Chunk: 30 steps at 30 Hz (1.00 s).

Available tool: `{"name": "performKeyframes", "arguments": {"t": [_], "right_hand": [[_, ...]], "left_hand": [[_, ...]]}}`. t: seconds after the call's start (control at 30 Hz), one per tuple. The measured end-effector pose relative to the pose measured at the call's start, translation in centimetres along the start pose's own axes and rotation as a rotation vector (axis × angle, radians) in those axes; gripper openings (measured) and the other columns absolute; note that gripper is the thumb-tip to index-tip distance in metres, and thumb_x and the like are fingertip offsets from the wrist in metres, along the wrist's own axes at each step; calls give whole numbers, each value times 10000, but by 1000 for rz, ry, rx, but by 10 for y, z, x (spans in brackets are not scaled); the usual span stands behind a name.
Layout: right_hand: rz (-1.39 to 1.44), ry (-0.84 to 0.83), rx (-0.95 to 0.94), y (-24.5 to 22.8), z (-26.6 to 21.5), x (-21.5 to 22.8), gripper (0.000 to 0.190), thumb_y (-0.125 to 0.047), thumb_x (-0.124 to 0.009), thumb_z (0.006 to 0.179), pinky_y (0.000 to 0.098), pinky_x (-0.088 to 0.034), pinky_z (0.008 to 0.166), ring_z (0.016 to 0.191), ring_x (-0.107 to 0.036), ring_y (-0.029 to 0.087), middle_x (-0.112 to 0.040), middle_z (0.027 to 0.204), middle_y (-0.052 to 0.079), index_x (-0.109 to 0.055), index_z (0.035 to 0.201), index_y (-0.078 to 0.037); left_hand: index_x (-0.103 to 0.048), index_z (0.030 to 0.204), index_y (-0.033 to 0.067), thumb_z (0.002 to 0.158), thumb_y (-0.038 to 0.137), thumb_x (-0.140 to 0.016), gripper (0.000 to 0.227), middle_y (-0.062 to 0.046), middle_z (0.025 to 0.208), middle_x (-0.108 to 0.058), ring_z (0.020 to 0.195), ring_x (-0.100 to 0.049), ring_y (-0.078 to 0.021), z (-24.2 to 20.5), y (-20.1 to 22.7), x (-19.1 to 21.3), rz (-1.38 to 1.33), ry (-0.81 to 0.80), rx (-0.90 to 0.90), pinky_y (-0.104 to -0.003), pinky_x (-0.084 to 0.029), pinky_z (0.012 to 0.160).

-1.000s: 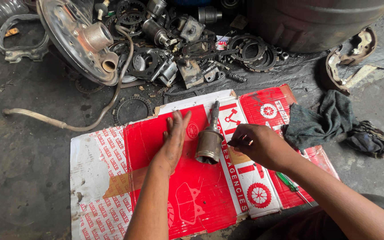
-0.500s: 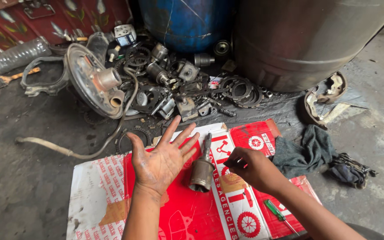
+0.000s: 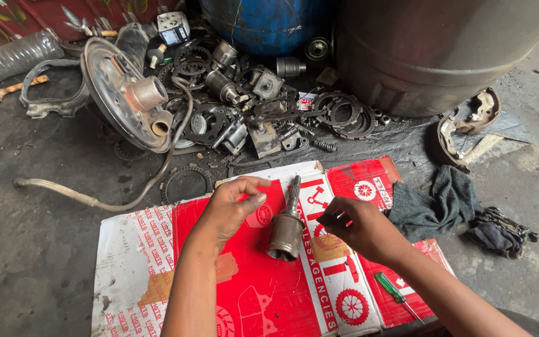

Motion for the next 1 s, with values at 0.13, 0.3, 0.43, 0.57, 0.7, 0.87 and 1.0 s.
{"name": "performKeyframes", "arguments": {"t": [0.13, 0.3, 0.43, 0.57, 0.7, 0.87, 1.0], "right_hand": [[-3, -4, -1, -1, 0, 1, 184, -118, -740, 850, 319, -626, 786, 873, -796, 163, -801, 950, 60, -683, 1010, -49], [-6, -8, -7, 1, 0, -1, 174, -127, -742, 855, 319, -623, 792, 872, -790, 165, -795, 949, 58, -696, 1007, -55], [26, -25, 10, 1, 1, -8, 162, -132, -756, 839, 318, -618, 787, 866, -781, 168, -788, 927, 69, -735, 983, -58], [15, -63, 85, -8, 0, -20, 170, -125, -775, 811, 312, -615, 766, 844, -776, 166, -760, 914, 71, -737, 958, -50], [-73, -115, 34, -8, -1, -30, 152, -137, -782, 828, 311, -600, 764, 823, -752, 172, -757, 895, 60, -748, 957, -65], [19, -71, 31, -12, -2, -21, 130, -109, -761, 830, 301, -612, 786, 841, -768, 160, -762, 915, 53, -742, 948, -58], [10, -64, 2, -7, -2, -19, 149, -107, -763, 824, 302, -611, 806, 866, -777, 158, -779, 933, 52, -736, 963, -61]], "left_hand": [[-597, 728, 2, 769, 482, -821, 531, -135, 1127, -757, 1056, -691, -214, -2, -2, 5, 455, 124, 110, -412, -531, 942], [-666, 916, 98, 700, 615, -825, 583, -138, 976, -739, 868, -718, -260, -17, 0, -18, 776, 188, 401, -406, -560, 793], [-682, 923, 75, 704, 607, -839, 596, -130, 888, -749, 786, -736, -257, -23, 1, -37, 800, 139, 480, -399, -569, 723], [-705, 907, 55, 716, 560, -841, 557, -127, 825, -757, 719, -753, -241, -24, -6, -42, 774, 130, 511, -389, -577, 665], [-712, 855, 48, 727, 448, -825, 436, -141, 773, -764, 676, -775, -241, -23, -15, -40, 661, 148, 507, -395, -607, 629], [-713, 741, 38, 692, 434, -868, 428, -135, 716, -739, 637, -722, -225, -17, -35, -25, 628, 164, 519, -374, -562, 621], [-696, 715, 3, 668, 408, -892, 453, -123, 670, -712, 582, -631, -192, -10, -63, -16, 490, 180, 496, -363, -515, 573]]}}
Point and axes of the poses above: each hand's wrist, its own z-axis towards the middle knuckle, its own x-axis out of the back of the hand, y = z × x, the point moved 10 cm from there along z, towards the middle knuckle
